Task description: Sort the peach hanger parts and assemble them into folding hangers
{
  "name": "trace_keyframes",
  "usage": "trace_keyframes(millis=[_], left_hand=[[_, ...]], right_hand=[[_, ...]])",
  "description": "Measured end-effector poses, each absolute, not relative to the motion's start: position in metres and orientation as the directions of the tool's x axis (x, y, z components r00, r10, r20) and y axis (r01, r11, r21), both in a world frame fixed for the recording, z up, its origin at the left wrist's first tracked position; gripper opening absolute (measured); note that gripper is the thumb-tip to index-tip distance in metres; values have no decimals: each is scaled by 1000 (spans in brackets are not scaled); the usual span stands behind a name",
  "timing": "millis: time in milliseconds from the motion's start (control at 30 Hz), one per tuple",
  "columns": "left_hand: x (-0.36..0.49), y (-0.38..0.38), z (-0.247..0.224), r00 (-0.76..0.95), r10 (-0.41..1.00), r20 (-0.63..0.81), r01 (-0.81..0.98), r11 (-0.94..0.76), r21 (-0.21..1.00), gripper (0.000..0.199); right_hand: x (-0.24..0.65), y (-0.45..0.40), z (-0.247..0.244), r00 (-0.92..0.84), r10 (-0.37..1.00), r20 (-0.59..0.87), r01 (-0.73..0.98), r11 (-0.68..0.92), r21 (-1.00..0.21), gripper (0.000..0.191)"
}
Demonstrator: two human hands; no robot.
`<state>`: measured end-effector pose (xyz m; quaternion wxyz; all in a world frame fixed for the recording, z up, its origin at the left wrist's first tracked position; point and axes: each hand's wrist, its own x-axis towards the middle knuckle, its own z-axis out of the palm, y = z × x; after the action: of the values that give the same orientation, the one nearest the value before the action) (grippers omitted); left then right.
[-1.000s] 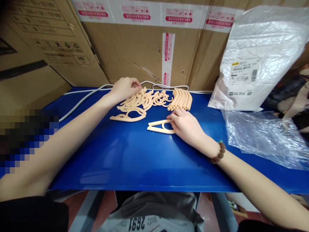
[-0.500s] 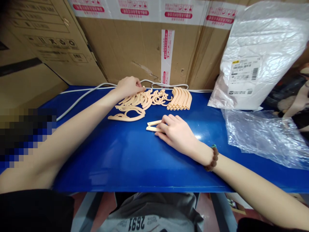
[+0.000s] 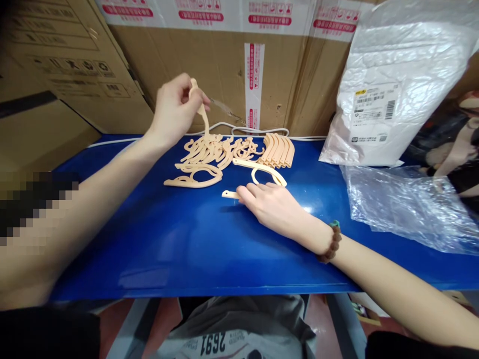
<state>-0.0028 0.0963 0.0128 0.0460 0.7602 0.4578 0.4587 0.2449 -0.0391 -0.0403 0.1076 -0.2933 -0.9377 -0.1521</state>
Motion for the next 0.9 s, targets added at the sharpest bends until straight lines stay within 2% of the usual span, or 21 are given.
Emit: trace_keyframes(millis=[67,267,400,533,700,900], left_hand=[[2,69,14,176,748,639,586,-602,543,19],[17,-12,-10,422,747,513,617,-652,442,22],[17,-32,-29,527,751,397,610,-660,438,31],[15,-36,-37,548,759,352,661,-650,375,27],[11,-38,-40,499,836,229,687,-543,483,20],[9,-41,-38,551,820,153,669,-544,506,20]], right_hand=[[245,-39,-40,-812,522,262,576,788,217,27],[245,-38,-39,-829,511,227,549,822,153,32],[246,-37,-38,-827,503,251,545,828,136,37],[249,-35,-37,-813,517,269,562,817,130,33],[250,-36,-36,-788,529,315,588,799,128,28],[249,-41,-33,-766,519,379,609,775,170,30]])
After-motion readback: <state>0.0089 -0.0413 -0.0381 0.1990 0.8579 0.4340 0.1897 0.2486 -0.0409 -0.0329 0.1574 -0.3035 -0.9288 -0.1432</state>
